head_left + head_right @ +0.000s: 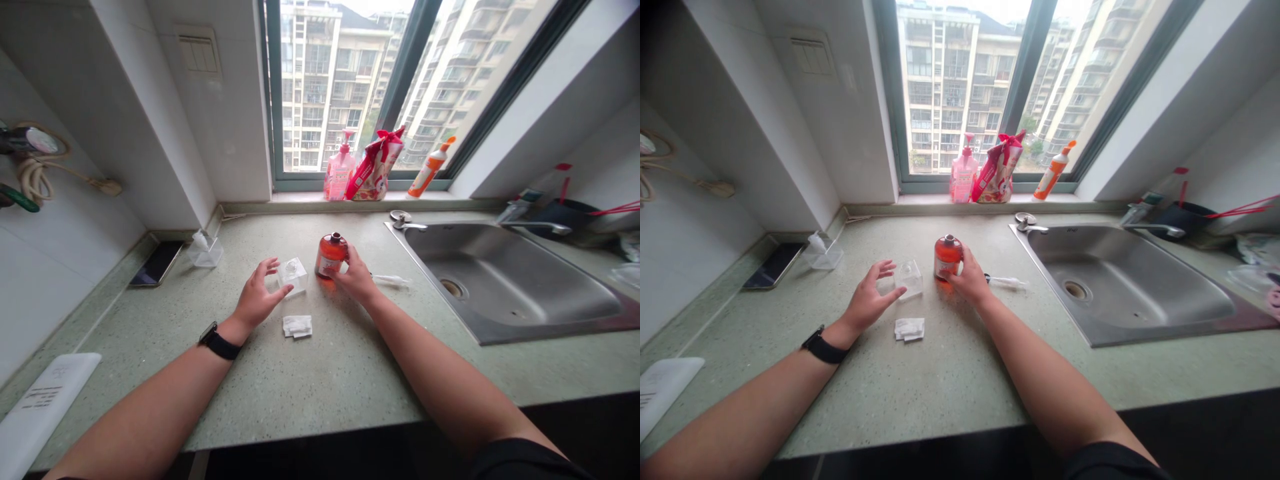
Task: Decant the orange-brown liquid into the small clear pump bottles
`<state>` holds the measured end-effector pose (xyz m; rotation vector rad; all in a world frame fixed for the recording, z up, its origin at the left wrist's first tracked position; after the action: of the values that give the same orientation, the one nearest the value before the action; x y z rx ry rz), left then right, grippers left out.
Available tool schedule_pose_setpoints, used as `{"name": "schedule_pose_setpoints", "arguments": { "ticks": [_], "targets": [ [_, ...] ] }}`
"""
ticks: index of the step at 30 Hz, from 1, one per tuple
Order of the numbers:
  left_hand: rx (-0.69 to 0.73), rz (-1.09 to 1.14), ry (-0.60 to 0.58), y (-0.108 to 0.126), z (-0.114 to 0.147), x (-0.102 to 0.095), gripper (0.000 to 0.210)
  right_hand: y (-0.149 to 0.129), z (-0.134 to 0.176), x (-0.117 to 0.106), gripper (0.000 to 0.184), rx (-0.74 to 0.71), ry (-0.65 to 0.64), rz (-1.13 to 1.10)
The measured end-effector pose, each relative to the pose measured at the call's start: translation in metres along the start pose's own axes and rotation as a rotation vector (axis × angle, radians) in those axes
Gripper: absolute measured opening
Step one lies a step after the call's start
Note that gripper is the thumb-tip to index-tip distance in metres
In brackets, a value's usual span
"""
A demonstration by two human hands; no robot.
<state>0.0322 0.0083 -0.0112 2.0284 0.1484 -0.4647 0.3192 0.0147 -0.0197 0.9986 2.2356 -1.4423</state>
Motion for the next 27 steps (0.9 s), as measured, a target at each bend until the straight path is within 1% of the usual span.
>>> {"name": "schedule_pose_setpoints", "arguments": {
  "ticks": [4,8,10,14,19,22,27],
  "targets": [
    [-0.001,0.002,-0.015,-0.001,0.000,0.001,0.070,0.001,0.001,0.000,0.082,-0.050,0.041,0.052],
    [-0.014,-0.006,-0.043,-0.004,0.001,0.002,0.083,0.000,0.004,0.001,0.081,-0.060,0.024,0.070],
    [-0.035,-0.034,-0.038,-0.006,0.002,0.001,0.085,-0.001,0.004,0.001,0.078,-0.045,0.019,0.069],
    [-0.078,-0.083,-0.038,-0.009,0.001,0.002,0.076,-0.003,0.002,0.002,0.073,-0.013,-0.017,0.025],
    [-0.055,-0.116,-0.034,-0.007,-0.001,0.001,0.058,-0.004,0.003,0.000,0.075,0.013,-0.042,0.000],
    [-0.049,-0.115,-0.035,-0.006,-0.002,0.001,0.057,-0.008,0.005,-0.001,0.073,0.027,-0.055,0.012],
    [-0.061,-0.099,-0.030,-0.006,-0.003,0.001,0.060,-0.014,0.004,-0.003,0.072,0.007,-0.009,0.027]
  ]
}}
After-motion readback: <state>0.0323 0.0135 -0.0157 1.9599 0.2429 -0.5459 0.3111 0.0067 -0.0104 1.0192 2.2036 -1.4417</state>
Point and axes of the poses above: each hand's wrist, its own z-axis away from the middle knuckle, its own x-axis out of the palm, y = z × x, the point moved 3 cm from there along -z, towards the middle knuckle, and after that the axes turned 8 degrees about z, right-handed, at the moved point
